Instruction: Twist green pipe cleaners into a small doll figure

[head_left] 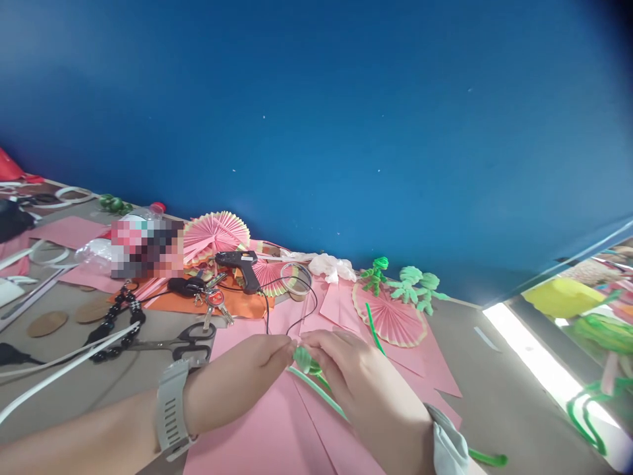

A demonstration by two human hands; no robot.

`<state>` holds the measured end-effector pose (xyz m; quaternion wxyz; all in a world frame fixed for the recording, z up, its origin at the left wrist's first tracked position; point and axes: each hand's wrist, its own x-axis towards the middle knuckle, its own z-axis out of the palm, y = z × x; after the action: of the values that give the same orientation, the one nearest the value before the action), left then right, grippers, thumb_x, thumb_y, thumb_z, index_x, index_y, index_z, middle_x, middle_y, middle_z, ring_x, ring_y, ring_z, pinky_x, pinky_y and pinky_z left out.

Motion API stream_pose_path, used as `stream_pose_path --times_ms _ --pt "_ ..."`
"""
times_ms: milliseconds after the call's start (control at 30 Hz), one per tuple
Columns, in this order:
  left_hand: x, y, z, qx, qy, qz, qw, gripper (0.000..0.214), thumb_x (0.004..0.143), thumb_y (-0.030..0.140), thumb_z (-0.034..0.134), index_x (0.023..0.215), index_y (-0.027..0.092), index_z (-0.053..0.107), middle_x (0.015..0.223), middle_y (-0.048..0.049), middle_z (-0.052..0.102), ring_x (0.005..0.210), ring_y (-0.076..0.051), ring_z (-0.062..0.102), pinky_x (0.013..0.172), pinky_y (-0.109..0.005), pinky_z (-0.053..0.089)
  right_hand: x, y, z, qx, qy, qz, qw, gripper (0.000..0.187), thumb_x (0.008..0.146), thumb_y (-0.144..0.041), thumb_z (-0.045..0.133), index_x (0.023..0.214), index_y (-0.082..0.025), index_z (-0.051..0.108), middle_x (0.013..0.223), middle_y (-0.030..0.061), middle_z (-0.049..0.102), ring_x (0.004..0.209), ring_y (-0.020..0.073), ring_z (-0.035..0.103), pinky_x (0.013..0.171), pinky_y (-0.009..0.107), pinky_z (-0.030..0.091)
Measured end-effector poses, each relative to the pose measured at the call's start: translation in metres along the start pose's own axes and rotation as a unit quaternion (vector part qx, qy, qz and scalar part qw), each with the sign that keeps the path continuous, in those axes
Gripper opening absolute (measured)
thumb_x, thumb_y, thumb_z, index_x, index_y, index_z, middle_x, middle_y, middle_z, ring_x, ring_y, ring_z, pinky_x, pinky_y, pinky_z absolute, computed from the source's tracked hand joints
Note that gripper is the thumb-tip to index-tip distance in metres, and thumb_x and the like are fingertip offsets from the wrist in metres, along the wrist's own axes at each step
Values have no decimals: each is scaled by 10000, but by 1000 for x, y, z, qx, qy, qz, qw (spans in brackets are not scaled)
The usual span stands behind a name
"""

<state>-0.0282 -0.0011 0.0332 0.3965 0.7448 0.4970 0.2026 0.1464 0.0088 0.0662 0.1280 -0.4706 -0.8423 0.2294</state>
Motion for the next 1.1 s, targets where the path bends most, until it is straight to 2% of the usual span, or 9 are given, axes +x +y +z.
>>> stream_pose_path --times_ms 133,300,400,467,567,733,867,967,1100 --pt "-2 5 -3 -123 2 -14 992 309 848 353 286 699 203 511 668 -3 503 739 -163 484 634 -270 368 -8 -4 5 64 56 -11 996 397 913 -240 306 1309 -243 322 1074 75 615 1021 225 551 829 417 462" --pt "-3 -2 2 -302 9 26 953 324 690 420 550 520 232 348 619 9 360 729 -187 419 607 -299 326 -11 -5 9 246 80 31 965 433 931 -383 310 1349 -289 246 1236 71 532 1185 188 453 936 400 431" --pt "2 -4 5 -340 -13 -3 940 359 755 452 482 543 234 291 582 43 252 552 -134 293 500 -266 251 -10 -3 8 299 35 35 953 453 927 -420 312 1354 -285 240 1254 78 520 1210 179 427 944 379 434" --pt "7 -2 5 -405 -34 -50 912 332 837 426 367 590 220 283 575 67 209 497 -102 158 464 -243 162 -9 -1 7 296 38 18 954 434 930 -407 315 1345 -301 249 1284 67 495 1228 173 403 951 375 428" --pt "10 2 4 -497 -59 -81 862 337 865 373 336 590 203 241 559 86 173 490 -87 81 464 -244 95 -7 3 7 254 64 -32 965 403 929 -320 356 1322 -329 264 1302 37 477 1234 161 393 965 375 413" --pt "6 2 1 -533 -135 -66 833 351 874 369 310 578 184 269 549 81 208 467 -70 102 462 -240 88 -3 9 4 167 62 -71 981 440 898 -176 401 1303 -306 287 1248 34 529 1164 151 471 940 345 432" --pt "4 0 3 -563 -179 -79 803 330 874 362 264 616 173 347 556 66 263 449 -70 153 457 -232 132 -4 9 -1 131 45 -93 986 447 887 -148 407 1304 -284 323 1297 37 488 1179 161 457 950 322 425" --pt "3 1 4 -560 -195 -58 803 394 893 435 195 666 174 382 538 69 274 434 -73 155 450 -236 158 -5 8 -4 137 47 -103 984 445 886 -151 419 1297 -294 324 1280 34 503 1153 164 482 926 321 450" --pt "-2 6 4 -529 -183 7 829 277 907 401 276 855 176 428 558 75 293 459 -74 176 448 -223 157 -6 9 -7 146 52 -112 982 462 879 -170 450 1296 -301 302 1231 37 538 1111 165 514 917 330 459"
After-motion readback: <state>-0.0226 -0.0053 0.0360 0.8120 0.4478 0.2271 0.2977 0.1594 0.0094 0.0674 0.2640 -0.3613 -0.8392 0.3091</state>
